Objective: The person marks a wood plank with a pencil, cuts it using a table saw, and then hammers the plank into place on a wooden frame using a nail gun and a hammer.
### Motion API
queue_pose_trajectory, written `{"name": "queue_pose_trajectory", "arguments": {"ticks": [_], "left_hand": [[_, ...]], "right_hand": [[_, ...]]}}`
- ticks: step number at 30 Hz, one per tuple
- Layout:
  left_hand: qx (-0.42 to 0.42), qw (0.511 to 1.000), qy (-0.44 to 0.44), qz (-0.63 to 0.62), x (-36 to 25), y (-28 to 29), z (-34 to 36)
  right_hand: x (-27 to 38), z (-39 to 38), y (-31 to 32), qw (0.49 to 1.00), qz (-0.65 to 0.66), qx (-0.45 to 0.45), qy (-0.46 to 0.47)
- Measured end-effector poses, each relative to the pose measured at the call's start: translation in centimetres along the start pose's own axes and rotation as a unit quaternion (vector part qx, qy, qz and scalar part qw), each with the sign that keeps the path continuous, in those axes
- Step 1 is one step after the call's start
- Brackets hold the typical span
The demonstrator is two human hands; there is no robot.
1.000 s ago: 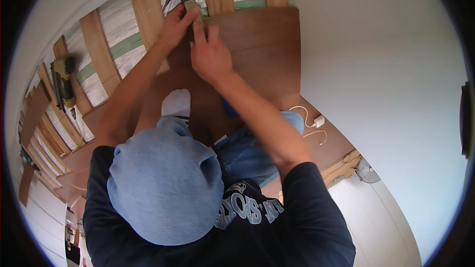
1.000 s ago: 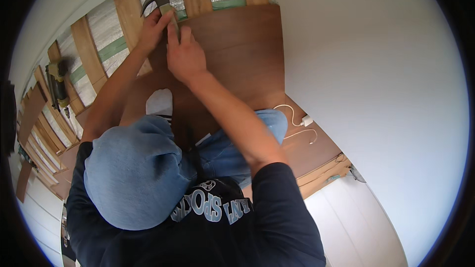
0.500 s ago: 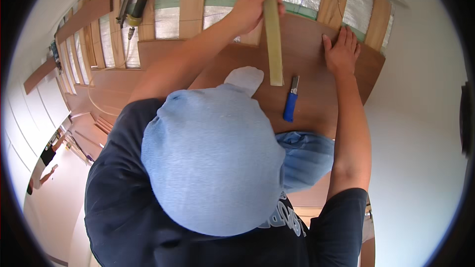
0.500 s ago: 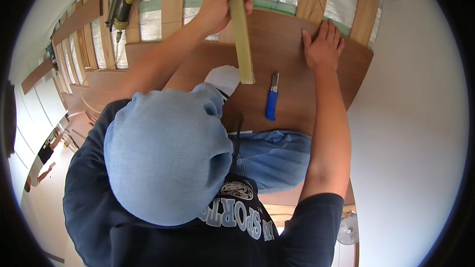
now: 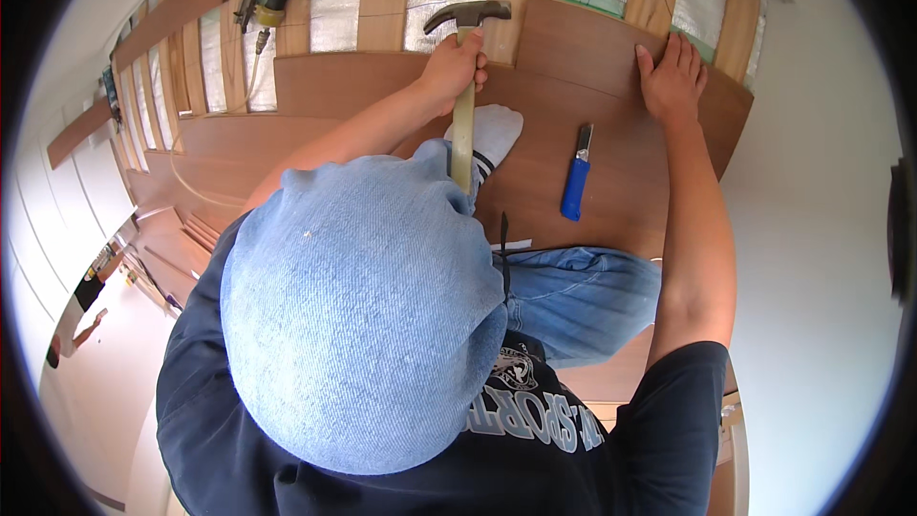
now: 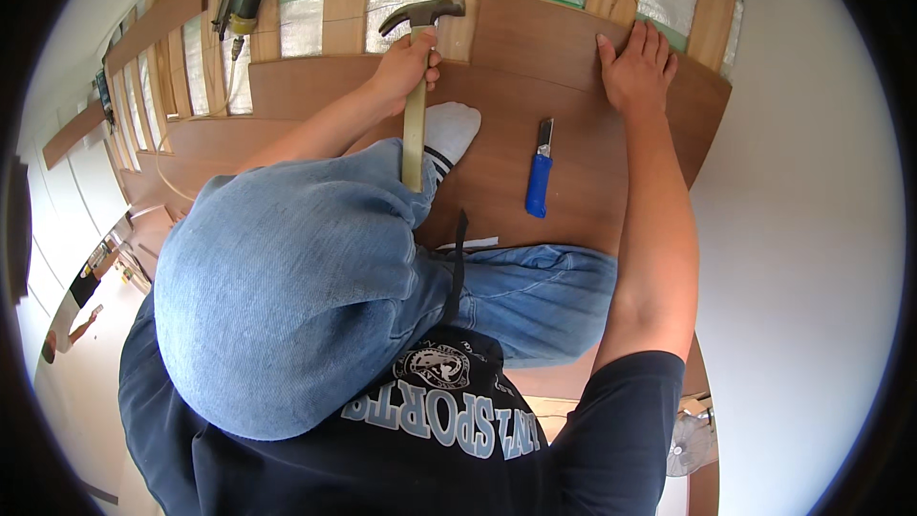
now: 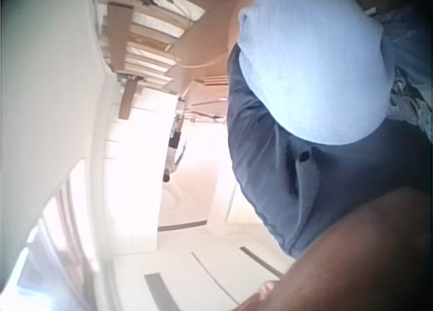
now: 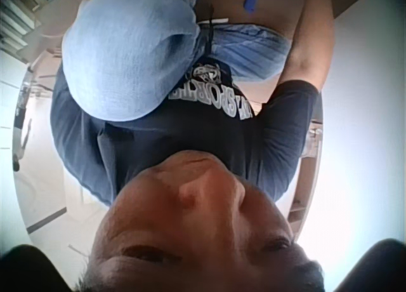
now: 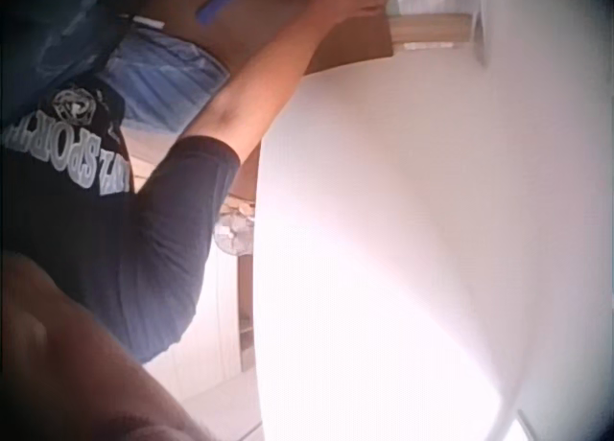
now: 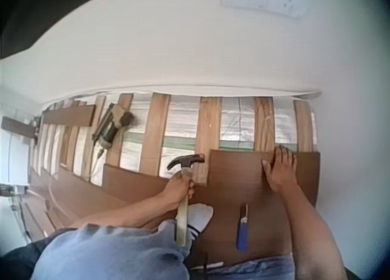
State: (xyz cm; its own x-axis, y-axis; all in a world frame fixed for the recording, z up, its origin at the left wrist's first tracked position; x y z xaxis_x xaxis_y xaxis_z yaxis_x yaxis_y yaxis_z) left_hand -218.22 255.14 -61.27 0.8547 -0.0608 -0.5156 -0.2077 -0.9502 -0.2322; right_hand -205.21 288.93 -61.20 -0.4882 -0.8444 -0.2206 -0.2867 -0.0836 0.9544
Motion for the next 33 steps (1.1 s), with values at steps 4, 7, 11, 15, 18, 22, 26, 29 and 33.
{"name": "queue_pose_trajectory", "arguments": {"ticks": [4, 7, 11, 15, 18, 22, 26, 29, 33], "left_hand": [[-0.008, 0.999, -0.005, 0.033, 0.5, -0.6, -0.4], [0.009, 0.997, 0.007, 0.071, 0.8, -1.1, -0.7], [-0.014, 0.999, -0.005, 0.046, 0.4, -0.4, -0.5], [-0.019, 0.999, -0.008, 0.045, 0.4, -0.4, -0.5], [-0.012, 0.998, 0.003, 0.059, 0.5, -1.0, -0.3], [0.011, 0.999, -0.039, 0.036, 1.0, 2.4, 3.1], [-0.055, 0.982, -0.12, 0.132, -4.2, 2.9, 5.5], [-0.056, 0.969, -0.155, 0.183, -6.9, 1.8, 8.0], [-0.018, 0.905, -0.262, 0.335, -12.2, 1.6, 9.6]], "right_hand": [[-0.4, -0.1, -0.1, 1.0, -0.004, 0.023, -0.004], [-0.4, -0.2, 0.0, 0.999, -0.003, 0.033, -0.007], [0.1, -0.2, 0.2, 1.0, 0.007, 0.03, -0.003], [0.2, -0.1, 0.1, 0.999, 0.015, 0.036, -0.006], [-0.5, -0.3, -0.1, 0.999, 0.009, 0.031, -0.027], [-0.3, 0.1, 0.1, 0.998, 0.011, 0.067, -0.001], [-0.1, -0.2, -0.2, 0.996, 0.083, 0.022, -0.022], [-1.7, -1.1, -0.5, 0.997, 0.058, 0.007, -0.055], [-1.6, -1.3, -0.2, 0.99, 0.131, 0.011, -0.042]]}}
Point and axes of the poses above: each hand's wrist, its own z-axis towards the middle knuckle, its own y-axis out of the back of the hand, x = y × z, the point moved 5 cm from there along z, towards the middle knuckle, and after that the axes turned 13 degrees about -z, right-handed, at the moved point
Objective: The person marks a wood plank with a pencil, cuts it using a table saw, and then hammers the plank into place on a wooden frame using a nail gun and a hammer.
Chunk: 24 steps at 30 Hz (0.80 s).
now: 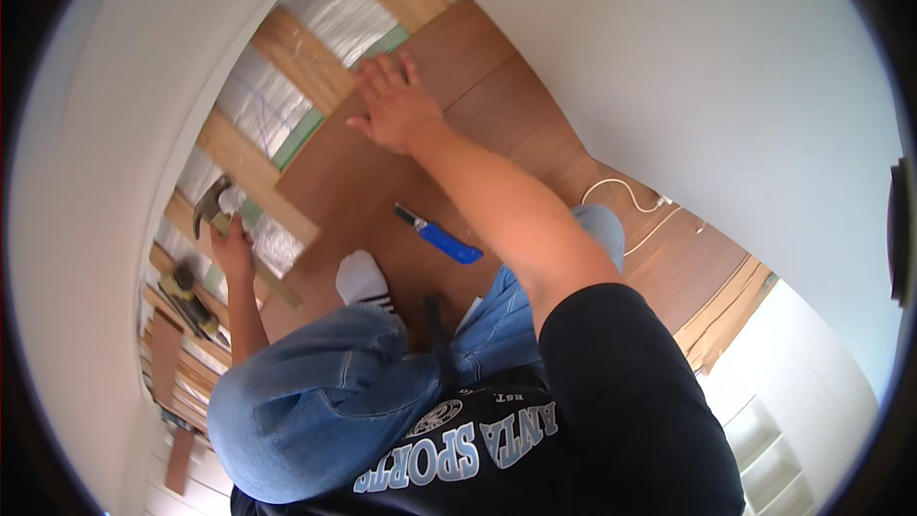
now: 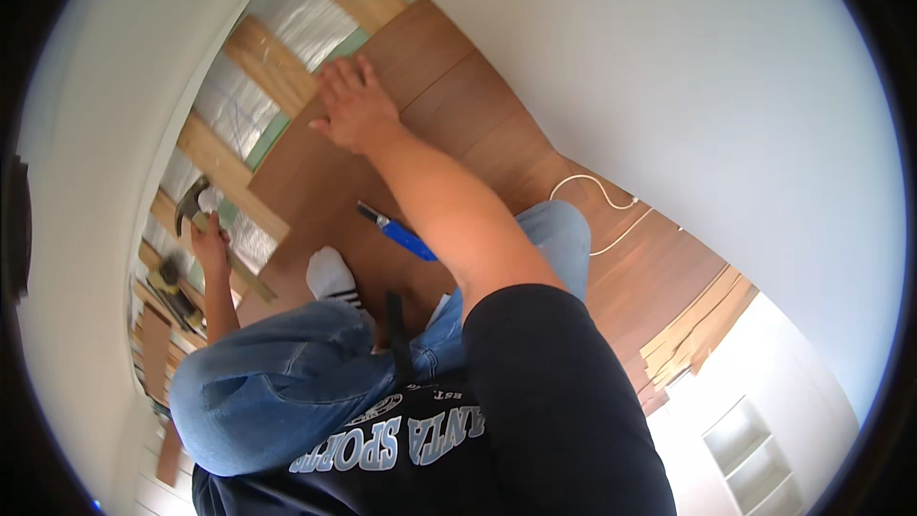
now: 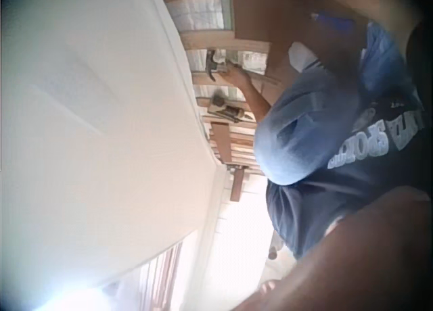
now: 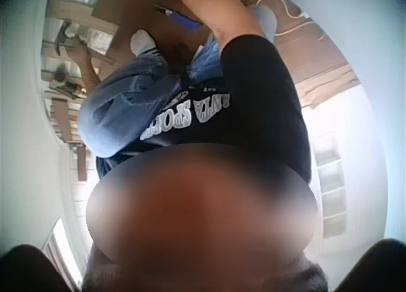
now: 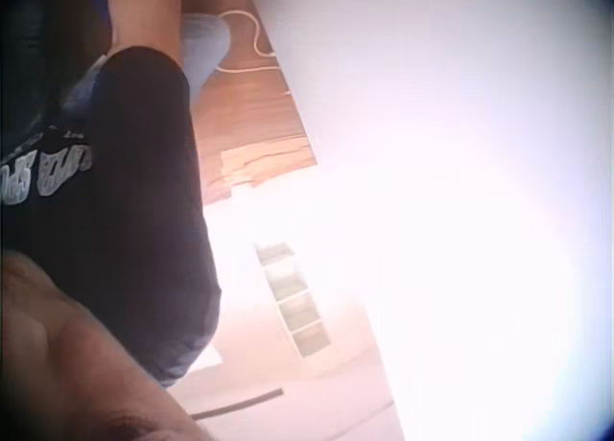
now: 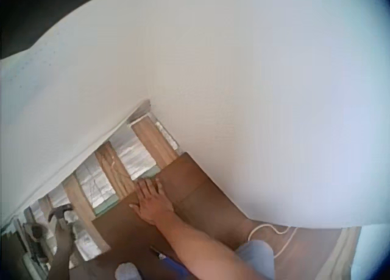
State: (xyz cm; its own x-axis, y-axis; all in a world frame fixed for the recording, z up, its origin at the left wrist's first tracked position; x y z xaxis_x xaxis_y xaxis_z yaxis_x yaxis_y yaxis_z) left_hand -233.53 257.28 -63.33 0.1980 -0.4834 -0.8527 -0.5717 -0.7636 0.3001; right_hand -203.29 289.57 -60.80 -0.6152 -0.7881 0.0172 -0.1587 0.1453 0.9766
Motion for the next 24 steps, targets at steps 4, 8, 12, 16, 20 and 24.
{"name": "queue_pose_trajectory", "arguments": {"ticks": [4, 8, 12, 16, 20, 24], "left_hand": [[0.003, 0.982, -0.092, 0.167, -1.9, 1.9, 2.7], [-0.029, 0.918, -0.18, 0.352, -2.6, 3.0, 4.3], [-0.034, 0.864, -0.217, 0.453, -4.1, 2.6, 4.6], [-0.012, 0.807, -0.331, 0.489, -8.8, -3.2, 1.9], [0.155, 0.839, -0.359, 0.379, -10.4, -11.5, -1.1], [0.245, 0.847, -0.339, 0.328, -10.3, -18.1, -4.2]], "right_hand": [[0.2, -0.3, 0.5, 0.999, 0.036, -0.013, 0.006], [0.1, -0.3, 0.8, 0.998, 0.047, -0.038, -0.002], [-0.2, -0.3, 0.8, 0.998, 0.047, -0.048, -0.003], [-0.6, -0.4, 0.5, 0.998, 0.039, -0.054, -0.002], [-0.6, -0.5, 0.8, 0.995, 0.052, -0.09, -0.004], [-0.6, -0.6, 0.7, 0.994, 0.057, -0.098, -0.004]]}}
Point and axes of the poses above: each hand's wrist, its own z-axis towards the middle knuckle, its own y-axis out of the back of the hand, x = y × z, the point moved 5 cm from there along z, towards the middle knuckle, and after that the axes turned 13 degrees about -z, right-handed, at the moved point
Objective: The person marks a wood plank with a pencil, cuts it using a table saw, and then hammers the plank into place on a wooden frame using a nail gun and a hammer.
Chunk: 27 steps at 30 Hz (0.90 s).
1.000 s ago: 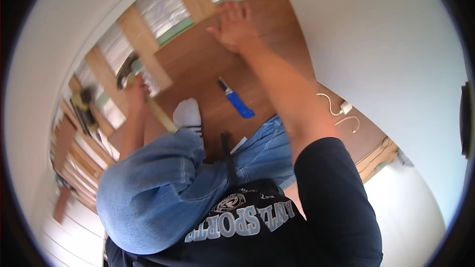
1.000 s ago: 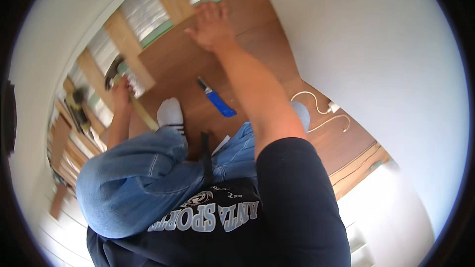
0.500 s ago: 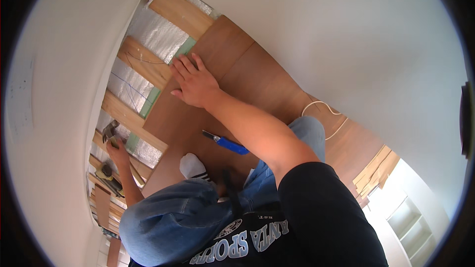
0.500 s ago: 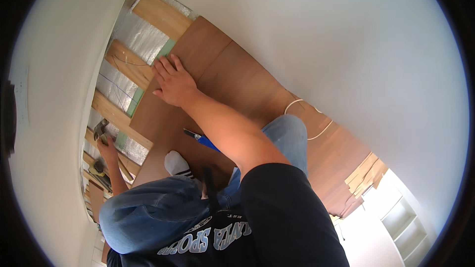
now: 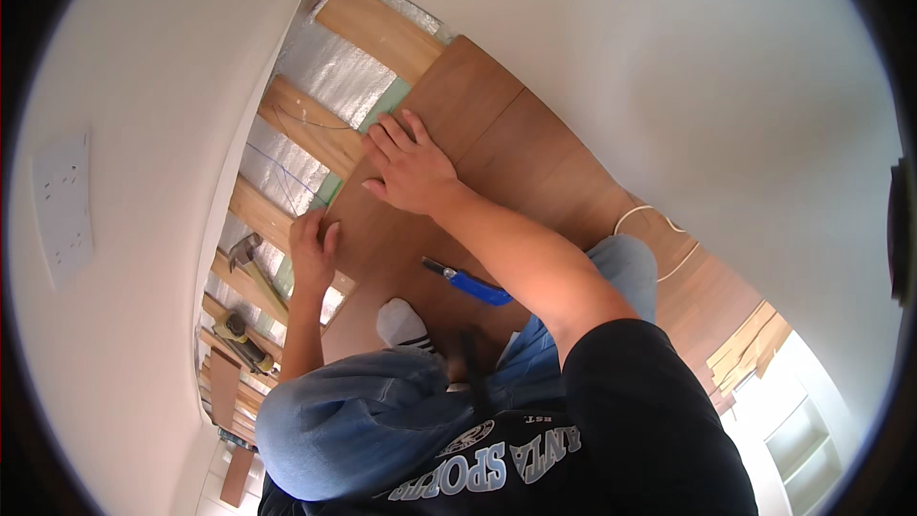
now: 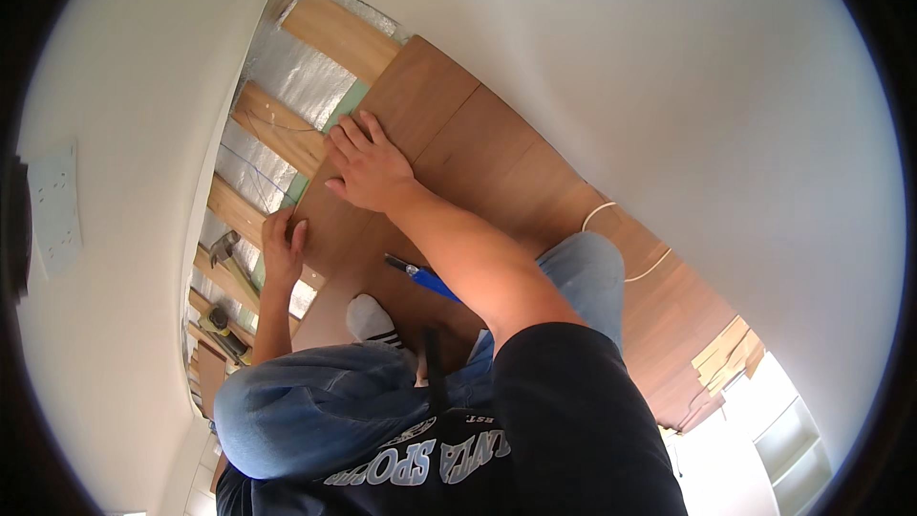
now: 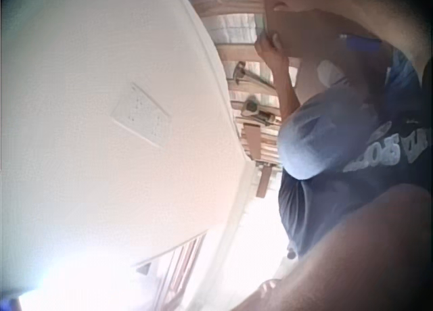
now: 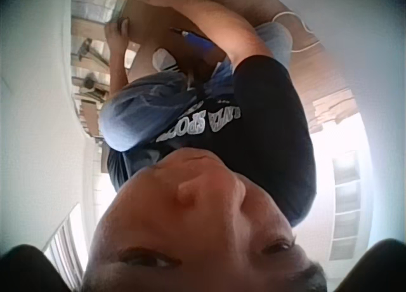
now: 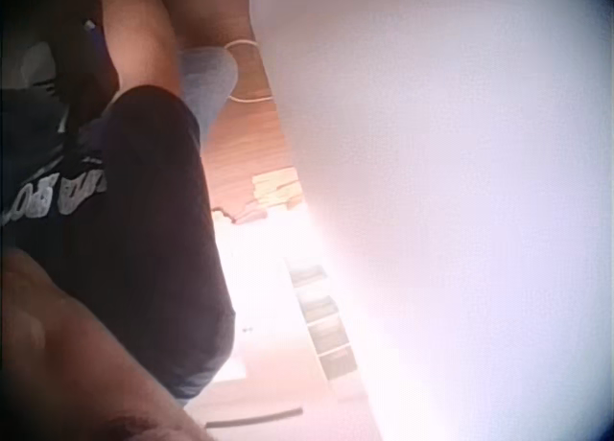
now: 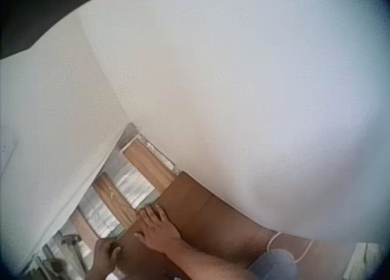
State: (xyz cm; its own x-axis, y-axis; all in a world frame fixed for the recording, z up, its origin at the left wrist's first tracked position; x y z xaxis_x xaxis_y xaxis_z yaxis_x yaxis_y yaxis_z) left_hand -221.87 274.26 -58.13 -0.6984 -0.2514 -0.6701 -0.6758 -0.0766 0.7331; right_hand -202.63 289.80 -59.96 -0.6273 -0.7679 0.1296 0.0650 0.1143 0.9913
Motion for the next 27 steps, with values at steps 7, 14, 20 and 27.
{"name": "queue_pose_trajectory", "arguments": {"ticks": [7, 14, 20, 27], "left_hand": [[0.037, 0.992, 0.088, -0.081, -0.2, -0.3, 1.1], [0.023, 0.994, 0.07, -0.076, 0.6, -0.4, 1.5], [0.045, 0.976, 0.133, -0.168, 1.2, -0.2, 1.8], [0.048, 0.973, 0.16, -0.161, 0.7, 0.0, 1.9]], "right_hand": [[0.1, 0.0, 0.0, 1.0, 0.001, -0.004, 0.002], [0.0, 0.1, 0.0, 1.0, 0.001, -0.01, 0.001], [0.2, 0.1, 0.0, 1.0, 0.013, -0.026, 0.0], [0.0, 0.2, 0.7, 0.997, 0.032, -0.072, -0.016]]}}
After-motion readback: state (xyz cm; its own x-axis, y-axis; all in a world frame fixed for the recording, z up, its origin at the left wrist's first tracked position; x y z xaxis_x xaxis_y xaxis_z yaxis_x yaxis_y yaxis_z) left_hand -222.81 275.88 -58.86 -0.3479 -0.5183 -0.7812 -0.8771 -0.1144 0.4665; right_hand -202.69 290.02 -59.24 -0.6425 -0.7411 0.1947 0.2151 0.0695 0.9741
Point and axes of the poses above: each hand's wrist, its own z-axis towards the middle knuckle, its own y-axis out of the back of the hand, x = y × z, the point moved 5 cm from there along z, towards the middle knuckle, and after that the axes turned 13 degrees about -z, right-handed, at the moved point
